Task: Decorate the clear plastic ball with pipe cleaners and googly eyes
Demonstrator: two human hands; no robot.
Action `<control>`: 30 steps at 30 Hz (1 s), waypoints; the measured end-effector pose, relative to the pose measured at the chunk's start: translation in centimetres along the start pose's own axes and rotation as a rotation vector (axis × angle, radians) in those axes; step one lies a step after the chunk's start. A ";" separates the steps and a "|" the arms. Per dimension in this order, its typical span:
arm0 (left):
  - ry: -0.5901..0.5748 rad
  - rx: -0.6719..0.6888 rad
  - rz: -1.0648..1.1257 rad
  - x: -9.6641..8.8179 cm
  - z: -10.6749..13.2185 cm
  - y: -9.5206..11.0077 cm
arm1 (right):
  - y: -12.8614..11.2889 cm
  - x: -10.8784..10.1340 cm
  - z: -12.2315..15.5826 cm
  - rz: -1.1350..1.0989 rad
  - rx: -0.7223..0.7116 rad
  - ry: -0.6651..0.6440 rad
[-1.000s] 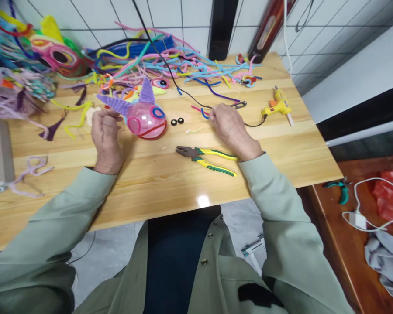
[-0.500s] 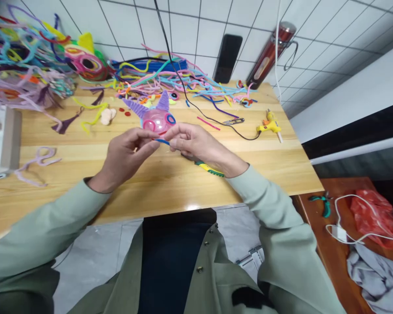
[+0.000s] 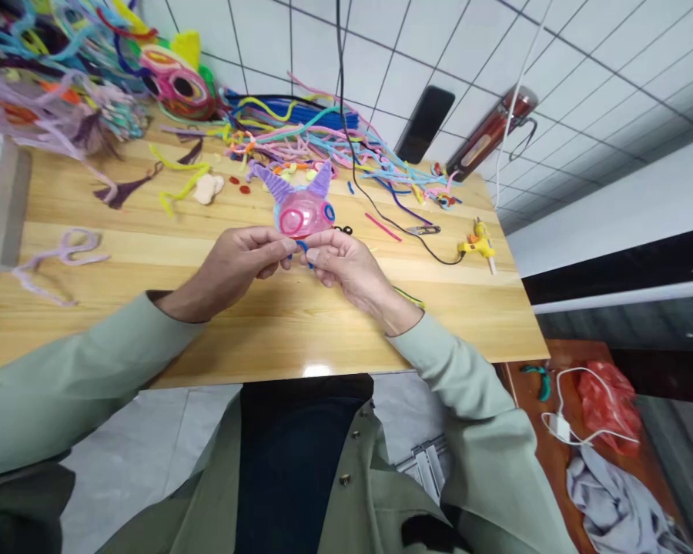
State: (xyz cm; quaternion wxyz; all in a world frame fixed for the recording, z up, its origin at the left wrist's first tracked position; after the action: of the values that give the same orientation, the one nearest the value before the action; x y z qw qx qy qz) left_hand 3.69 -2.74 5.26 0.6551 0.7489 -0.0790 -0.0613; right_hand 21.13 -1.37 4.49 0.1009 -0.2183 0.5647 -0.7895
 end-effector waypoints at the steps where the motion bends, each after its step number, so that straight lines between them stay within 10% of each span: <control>1: -0.008 -0.027 0.026 0.1 0.0 -0.2 | 0.1 0.0 0.0 0.011 -0.013 0.007; 30: -0.110 -0.098 0.023 0.5 0.4 -3.1 | 1.7 -0.8 -0.5 0.048 -0.108 0.046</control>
State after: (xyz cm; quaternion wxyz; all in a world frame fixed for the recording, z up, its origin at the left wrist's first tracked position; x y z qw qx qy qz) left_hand 4.26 -2.81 2.13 0.6864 0.7103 -0.1203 -0.0987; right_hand 21.52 -1.20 2.61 0.0951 -0.1917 0.6138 -0.7599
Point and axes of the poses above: each hand's wrist, its own z-axis away from the middle knuckle, its own x-axis out of the palm, y = z × x, the point moved 7 cm from there along -z, towards the middle knuckle, and after that the axes turned 5 degrees about x, right-handed, at the moved point
